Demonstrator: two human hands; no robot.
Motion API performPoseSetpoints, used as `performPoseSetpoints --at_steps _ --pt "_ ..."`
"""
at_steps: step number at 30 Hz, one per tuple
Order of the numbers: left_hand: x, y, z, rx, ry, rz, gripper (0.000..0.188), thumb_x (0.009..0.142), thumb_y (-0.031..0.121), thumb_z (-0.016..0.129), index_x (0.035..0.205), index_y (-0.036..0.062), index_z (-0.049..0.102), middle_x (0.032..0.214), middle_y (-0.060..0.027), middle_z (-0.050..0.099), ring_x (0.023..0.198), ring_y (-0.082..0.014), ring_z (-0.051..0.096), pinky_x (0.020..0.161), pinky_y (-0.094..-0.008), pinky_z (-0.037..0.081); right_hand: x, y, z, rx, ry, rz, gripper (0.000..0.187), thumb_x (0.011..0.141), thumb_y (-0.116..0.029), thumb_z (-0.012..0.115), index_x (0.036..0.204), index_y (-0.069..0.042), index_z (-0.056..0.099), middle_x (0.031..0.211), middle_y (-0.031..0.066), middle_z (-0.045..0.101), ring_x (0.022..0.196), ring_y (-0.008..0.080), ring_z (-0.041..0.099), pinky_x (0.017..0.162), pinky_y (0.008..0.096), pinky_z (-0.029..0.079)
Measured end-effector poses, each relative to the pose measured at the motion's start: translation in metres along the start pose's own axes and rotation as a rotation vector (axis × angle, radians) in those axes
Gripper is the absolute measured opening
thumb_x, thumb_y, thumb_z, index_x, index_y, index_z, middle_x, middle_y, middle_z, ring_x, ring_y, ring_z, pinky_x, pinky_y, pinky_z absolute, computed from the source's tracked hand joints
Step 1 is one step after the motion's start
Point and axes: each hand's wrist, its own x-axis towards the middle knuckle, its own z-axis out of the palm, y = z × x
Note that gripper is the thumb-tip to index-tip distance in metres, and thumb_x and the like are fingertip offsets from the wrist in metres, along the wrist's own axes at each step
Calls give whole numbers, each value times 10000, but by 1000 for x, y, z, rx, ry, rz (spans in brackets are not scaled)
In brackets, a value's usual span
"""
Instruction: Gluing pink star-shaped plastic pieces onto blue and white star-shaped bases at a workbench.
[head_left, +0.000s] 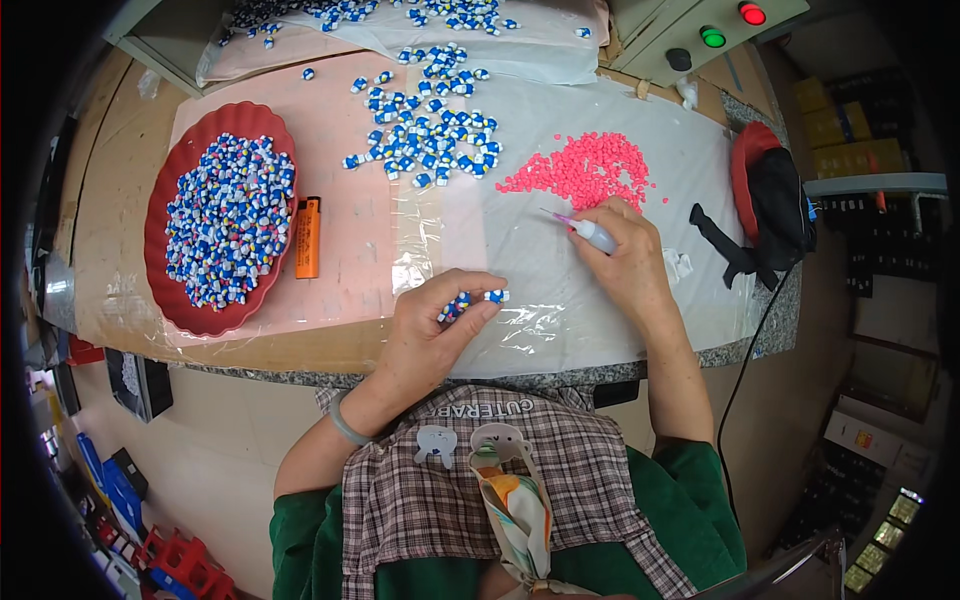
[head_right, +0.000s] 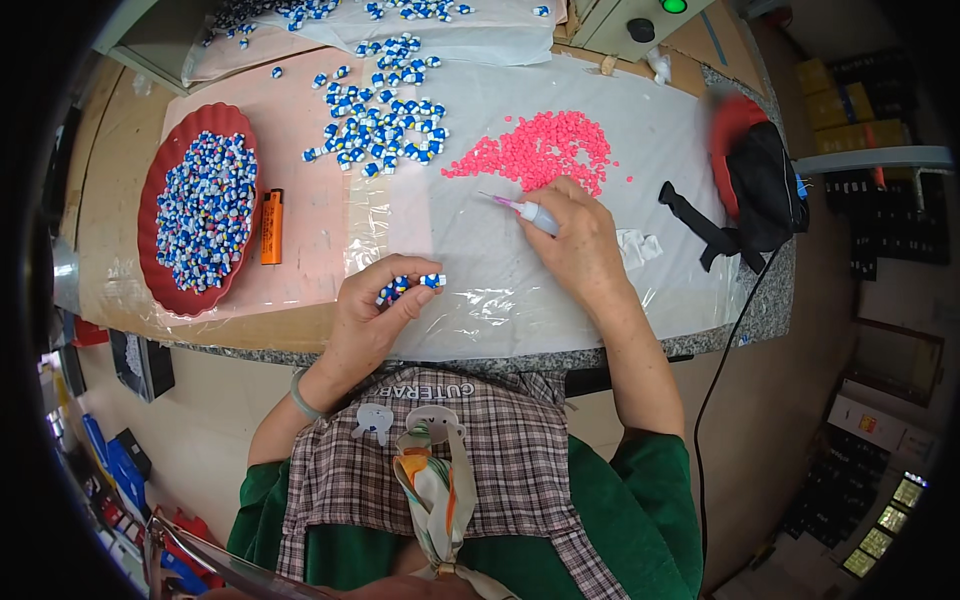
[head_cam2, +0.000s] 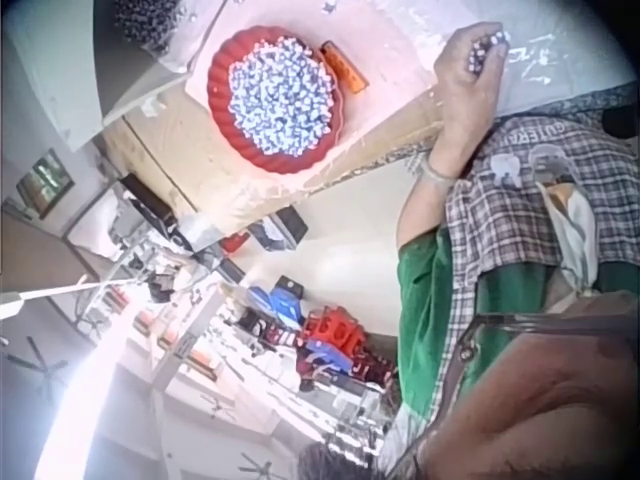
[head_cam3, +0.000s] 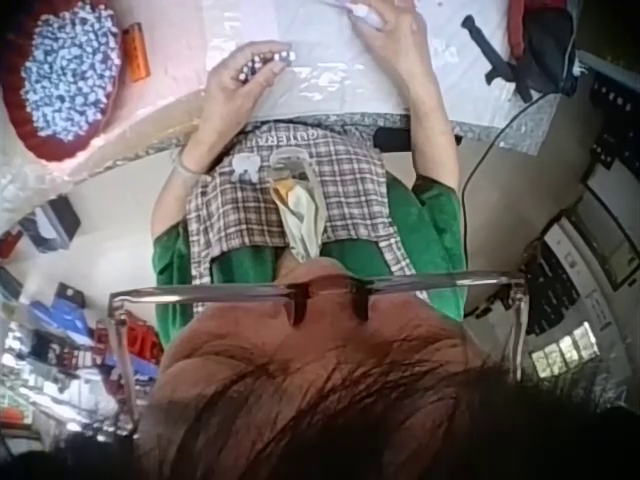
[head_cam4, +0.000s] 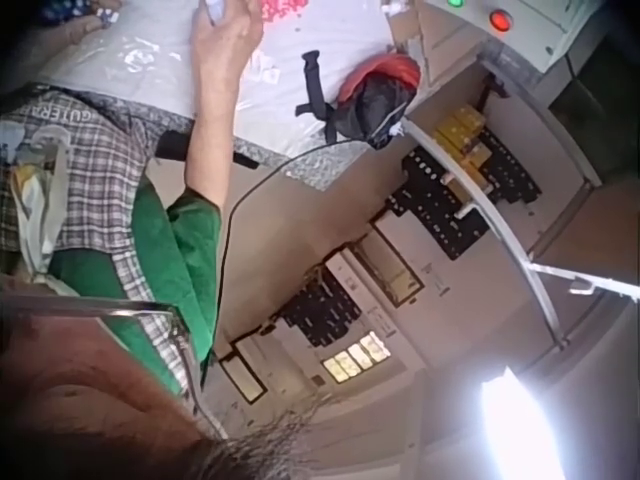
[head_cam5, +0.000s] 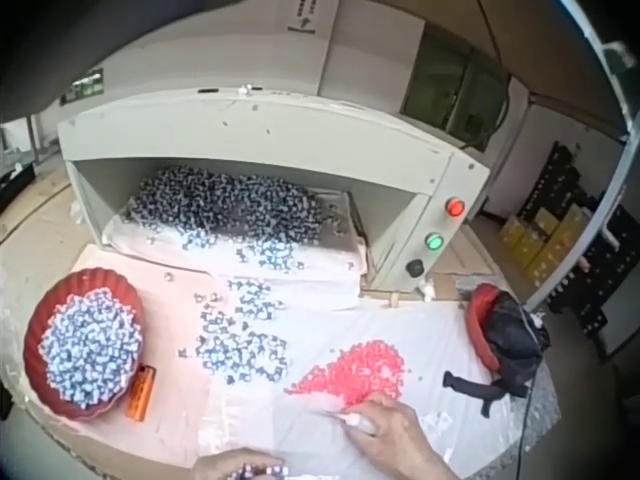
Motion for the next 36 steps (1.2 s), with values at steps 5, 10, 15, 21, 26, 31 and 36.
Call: performPoseSetpoints --at_steps 5,10,15,21,26,31,36 --pt "0 0 0 7 0 1 189 860 50 671 1048 35 667 903 -81 661 803 -150 616 724 -271 488 2 -4 0 -63 -40 -11 156 756 -31 694 896 7 636 816 116 601 767 289 618 695 356 483" --pt "0 -1 0 29 13 31 189 860 50 670 1048 32 664 902 -82 660 807 -153 615 723 -273 488 4 -6 -3 -58 -86 -49 142 755 0 671 867 9 584 817 83 602 753 235 629 674 334 483" --pt "0 -3 0 39 -2 60 200 881 40 655 1080 17 658 945 -37 652 835 -92 577 732 -233 470 -6 -19 -5 514 -159 148 78 797 39 622 819 -10 565 837 46 604 727 131 627 617 273 487" --pt "0 -1 1 82 10 86 197 871 28 657 1068 20 668 943 -53 662 828 -110 588 728 -243 473 -22 -39 5 847 -281 187 127 813 67 611 863 -23 537 873 75 605 702 109 613 606 239 503" --pt "1 1 3 111 7 145 204 858 16 660 1062 30 674 920 -82 667 798 -148 604 702 -252 473 -28 -45 18 798 -352 211 202 828 33 663 958 -30 521 871 58 628 720 94 612 609 233 509" --pt "0 2 5 169 8 187 216 846 6 667 1059 36 671 893 -102 661 782 -184 622 678 -264 478 -30 -46 20 687 -349 228 229 816 20 691 960 -29 521 829 35 634 710 67 601 606 210 499" --pt "0 -1 7 214 24 284 234 828 -13 675 1057 31 660 899 -116 657 795 -220 638 683 -290 500 -27 -52 18 627 -379 238 239 805 24 700 964 -30 531 811 26 632 680 55 589 597 205 486"
